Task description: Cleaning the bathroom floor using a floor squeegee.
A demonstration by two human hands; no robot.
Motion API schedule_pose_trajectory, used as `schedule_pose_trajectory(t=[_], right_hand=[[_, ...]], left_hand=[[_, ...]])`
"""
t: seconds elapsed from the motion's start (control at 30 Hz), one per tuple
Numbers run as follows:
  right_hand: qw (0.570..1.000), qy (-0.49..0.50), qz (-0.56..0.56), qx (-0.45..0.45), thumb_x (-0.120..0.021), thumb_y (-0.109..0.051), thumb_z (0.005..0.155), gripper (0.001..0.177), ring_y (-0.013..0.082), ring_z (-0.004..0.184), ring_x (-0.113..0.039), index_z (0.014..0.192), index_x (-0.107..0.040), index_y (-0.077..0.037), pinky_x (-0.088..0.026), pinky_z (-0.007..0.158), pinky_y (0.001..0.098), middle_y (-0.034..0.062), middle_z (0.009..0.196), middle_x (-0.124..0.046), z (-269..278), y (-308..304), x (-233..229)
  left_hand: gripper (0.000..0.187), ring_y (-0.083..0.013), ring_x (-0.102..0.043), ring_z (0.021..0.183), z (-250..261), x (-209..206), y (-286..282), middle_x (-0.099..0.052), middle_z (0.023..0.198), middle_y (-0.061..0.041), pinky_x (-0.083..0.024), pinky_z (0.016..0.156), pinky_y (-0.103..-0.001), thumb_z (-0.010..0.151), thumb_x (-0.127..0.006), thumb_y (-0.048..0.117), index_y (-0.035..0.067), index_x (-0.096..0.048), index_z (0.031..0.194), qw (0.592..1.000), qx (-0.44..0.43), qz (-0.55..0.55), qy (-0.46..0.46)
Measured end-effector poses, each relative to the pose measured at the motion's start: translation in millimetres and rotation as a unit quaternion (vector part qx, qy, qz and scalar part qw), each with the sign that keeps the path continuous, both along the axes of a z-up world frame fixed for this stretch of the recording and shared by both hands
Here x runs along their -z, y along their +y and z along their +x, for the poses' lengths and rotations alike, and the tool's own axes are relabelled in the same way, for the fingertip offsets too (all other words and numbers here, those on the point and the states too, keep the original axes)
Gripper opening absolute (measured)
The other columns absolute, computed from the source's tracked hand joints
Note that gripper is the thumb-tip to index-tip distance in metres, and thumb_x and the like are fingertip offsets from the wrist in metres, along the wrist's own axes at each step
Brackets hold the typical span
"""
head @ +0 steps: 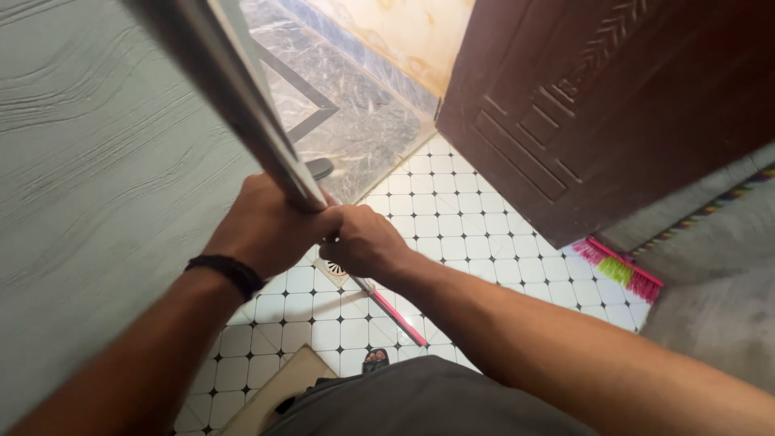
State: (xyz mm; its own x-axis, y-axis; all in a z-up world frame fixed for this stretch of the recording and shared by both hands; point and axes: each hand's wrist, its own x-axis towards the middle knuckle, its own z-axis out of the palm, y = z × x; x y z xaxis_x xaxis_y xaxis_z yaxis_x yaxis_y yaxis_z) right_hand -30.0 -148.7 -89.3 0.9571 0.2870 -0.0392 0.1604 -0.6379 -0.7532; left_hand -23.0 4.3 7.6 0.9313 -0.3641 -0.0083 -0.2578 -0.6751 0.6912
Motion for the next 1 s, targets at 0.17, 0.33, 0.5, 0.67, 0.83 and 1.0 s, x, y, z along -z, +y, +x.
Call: schedule_pose_trajectory(t=[0.17, 0.33, 0.5, 0.67, 0.83, 1.0], right_hand=[[0.996, -0.04, -0.079, 0.02, -0.072, -0.019, 0.077, 0.014, 0.0318, 0.078, -0.072, 0.09, -0.078, -0.017, -0.055, 0.07, 0.0445, 0.0112, 0.08, -0.074, -25.2, -12.9, -33.0], [0.985, 0.021, -0.13, 0.113, -0.062, -0.016, 0.08, 0.014, 0.0348, 0.069, -0.07, 0.087, -0.069, -0.007, -0.055, 0.065, 0.0474, 0.0149, 0.069, -0.07, -52.8, -38.5, -51.9], [0.962, 0.041, -0.206, 0.175, -0.056, -0.022, 0.089, 0.023, 0.0307, 0.059, -0.067, 0.079, -0.07, -0.007, -0.057, 0.06, 0.045, 0.0136, 0.065, -0.067, -98.4, -80.2, -48.9], [0.952, 0.096, -0.178, 0.229, -0.064, -0.016, 0.079, 0.012, 0.0294, 0.057, -0.068, 0.081, -0.07, -0.006, -0.056, 0.063, 0.043, 0.0127, 0.062, -0.068, -158.9, -134.0, -49.8], [0.922, 0.146, -0.178, 0.311, -0.069, -0.019, 0.08, 0.015, 0.0307, 0.064, -0.069, 0.088, -0.072, -0.006, -0.055, 0.067, 0.0454, 0.0127, 0.066, -0.07, -220.4, -166.3, -47.0], [0.899, 0.122, -0.196, 0.372, -0.076, -0.022, 0.081, 0.021, 0.0345, 0.076, -0.072, 0.094, -0.072, -0.006, -0.056, 0.075, 0.0467, 0.0159, 0.078, -0.074, -286.1, -203.0, -24.9]], left_hand=[[0.021, -0.0213, -0.077, 0.07, -17.8, -17.0, -18.8, -0.077, 0.075, -0.012, -0.061, 0.066, -0.035, 0.077, -0.074, 0.023, 0.004, -0.078, 0.087, 0.999, 0.036, -0.012, -0.017], [0.017, -0.0174, -0.074, 0.062, -32.5, -17.5, -46.1, -0.076, 0.067, -0.01, -0.059, 0.06, -0.034, 0.078, -0.072, 0.018, 0.002, -0.077, 0.08, 0.993, 0.089, -0.068, 0.022], [0.01, -0.016, -0.072, 0.059, -57.0, -4.9, -91.3, -0.075, 0.067, -0.006, -0.059, 0.057, -0.032, 0.08, -0.071, 0.013, 0.005, -0.076, 0.08, 0.973, 0.175, -0.114, 0.097], [0.012, -0.0153, -0.073, 0.073, -78.1, 31.7, -143.7, -0.077, 0.083, -0.006, -0.06, 0.068, -0.031, 0.082, -0.073, 0.014, 0.003, -0.076, 0.08, 0.941, 0.273, -0.167, 0.109], [0.017, -0.0155, -0.074, 0.085, -118.1, 32.3, -189.5, -0.078, 0.09, -0.007, -0.059, 0.078, -0.031, 0.083, -0.074, 0.019, 0.003, -0.078, 0.085, 0.917, 0.325, -0.167, 0.162], [0.025, -0.0151, -0.074, 0.089, -159.3, 53.9, -240.3, -0.078, 0.092, -0.006, -0.059, 0.082, -0.03, 0.082, -0.073, 0.026, 0.007, -0.077, 0.098, 0.878, 0.402, -0.155, 0.21]])
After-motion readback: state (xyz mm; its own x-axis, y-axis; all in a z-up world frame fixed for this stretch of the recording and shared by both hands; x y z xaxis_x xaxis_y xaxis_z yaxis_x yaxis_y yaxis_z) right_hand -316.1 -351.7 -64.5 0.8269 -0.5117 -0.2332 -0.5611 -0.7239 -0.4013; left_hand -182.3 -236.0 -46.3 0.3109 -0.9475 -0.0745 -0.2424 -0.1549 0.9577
